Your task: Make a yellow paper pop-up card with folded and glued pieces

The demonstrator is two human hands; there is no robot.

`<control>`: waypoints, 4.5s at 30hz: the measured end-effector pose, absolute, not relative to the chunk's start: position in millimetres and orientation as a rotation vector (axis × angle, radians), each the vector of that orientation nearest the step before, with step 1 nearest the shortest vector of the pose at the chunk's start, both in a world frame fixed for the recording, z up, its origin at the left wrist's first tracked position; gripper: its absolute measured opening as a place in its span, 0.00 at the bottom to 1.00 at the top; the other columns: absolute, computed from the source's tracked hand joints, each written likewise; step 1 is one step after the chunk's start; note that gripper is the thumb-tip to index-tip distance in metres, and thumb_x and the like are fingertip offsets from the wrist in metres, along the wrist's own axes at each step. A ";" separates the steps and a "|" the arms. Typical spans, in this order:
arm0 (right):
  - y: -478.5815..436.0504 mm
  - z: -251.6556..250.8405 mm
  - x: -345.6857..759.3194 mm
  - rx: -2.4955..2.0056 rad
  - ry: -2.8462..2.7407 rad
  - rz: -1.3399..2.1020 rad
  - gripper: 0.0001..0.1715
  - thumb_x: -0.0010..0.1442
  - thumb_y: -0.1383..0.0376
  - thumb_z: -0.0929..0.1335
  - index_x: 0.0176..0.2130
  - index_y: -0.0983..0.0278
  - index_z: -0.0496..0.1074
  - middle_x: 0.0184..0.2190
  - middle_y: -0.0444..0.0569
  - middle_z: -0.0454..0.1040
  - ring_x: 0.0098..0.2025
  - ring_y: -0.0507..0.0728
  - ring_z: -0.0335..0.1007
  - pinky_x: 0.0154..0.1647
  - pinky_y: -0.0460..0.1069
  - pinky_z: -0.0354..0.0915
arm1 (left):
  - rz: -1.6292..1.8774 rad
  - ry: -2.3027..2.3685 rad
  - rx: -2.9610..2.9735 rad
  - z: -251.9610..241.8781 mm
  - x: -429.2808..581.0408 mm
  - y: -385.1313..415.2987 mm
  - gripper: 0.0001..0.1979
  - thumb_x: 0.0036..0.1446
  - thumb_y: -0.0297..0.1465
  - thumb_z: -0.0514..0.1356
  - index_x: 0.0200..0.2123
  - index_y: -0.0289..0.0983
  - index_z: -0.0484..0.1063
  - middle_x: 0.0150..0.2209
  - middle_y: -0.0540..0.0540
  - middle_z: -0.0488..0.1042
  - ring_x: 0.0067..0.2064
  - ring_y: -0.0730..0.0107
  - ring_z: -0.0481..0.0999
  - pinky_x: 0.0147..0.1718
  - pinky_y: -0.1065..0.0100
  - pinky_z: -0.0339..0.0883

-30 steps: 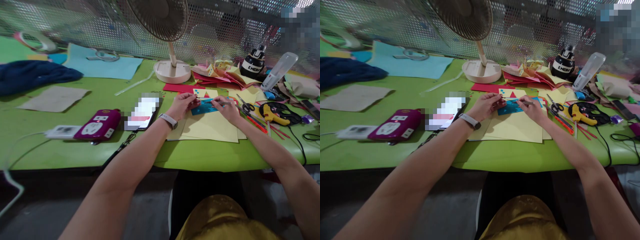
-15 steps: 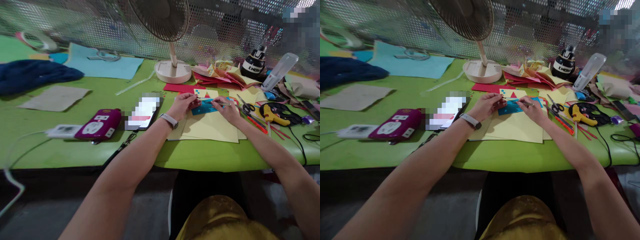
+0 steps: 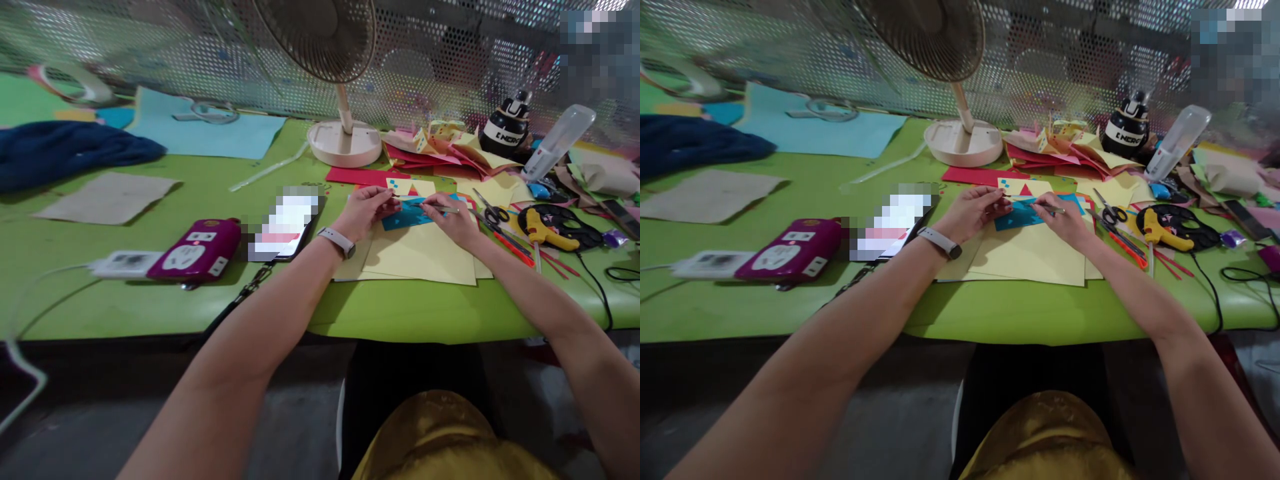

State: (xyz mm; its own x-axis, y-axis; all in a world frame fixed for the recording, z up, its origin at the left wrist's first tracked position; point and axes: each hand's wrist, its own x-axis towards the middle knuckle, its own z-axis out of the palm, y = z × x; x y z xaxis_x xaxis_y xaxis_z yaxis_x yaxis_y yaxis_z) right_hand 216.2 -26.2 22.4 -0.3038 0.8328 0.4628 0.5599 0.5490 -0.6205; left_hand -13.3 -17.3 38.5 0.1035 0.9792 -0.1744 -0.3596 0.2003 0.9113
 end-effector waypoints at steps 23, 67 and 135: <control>-31.4 25.6 213.9 -1.144 -2.036 0.407 0.14 0.70 0.52 0.67 0.43 0.58 0.77 0.41 0.50 0.82 0.43 0.62 0.81 0.50 0.59 0.78 | 1.171 0.998 0.845 41.2 -11.8 -19.3 0.08 0.63 0.24 0.68 0.30 0.35 0.77 0.26 0.49 0.80 0.30 0.75 0.80 0.42 0.70 0.79; -57.7 52.0 218.2 -1.062 -2.090 0.130 0.22 0.72 0.43 0.65 0.46 0.55 0.78 0.38 0.49 0.82 0.43 0.62 0.81 0.52 0.59 0.75 | 1.131 0.856 1.143 38.4 -10.9 -24.8 0.14 0.56 0.35 0.76 0.32 0.35 0.75 0.28 0.51 0.79 0.32 0.74 0.80 0.43 0.67 0.79; -43.3 47.7 205.6 -0.944 -1.250 0.986 0.28 0.56 0.40 0.78 0.37 0.56 0.69 0.28 0.41 0.82 0.34 0.56 0.85 0.28 0.48 0.74 | 1.105 0.674 1.180 32.3 -14.8 -23.9 0.20 0.51 0.41 0.79 0.35 0.34 0.76 0.32 0.48 0.82 0.34 0.70 0.83 0.46 0.63 0.79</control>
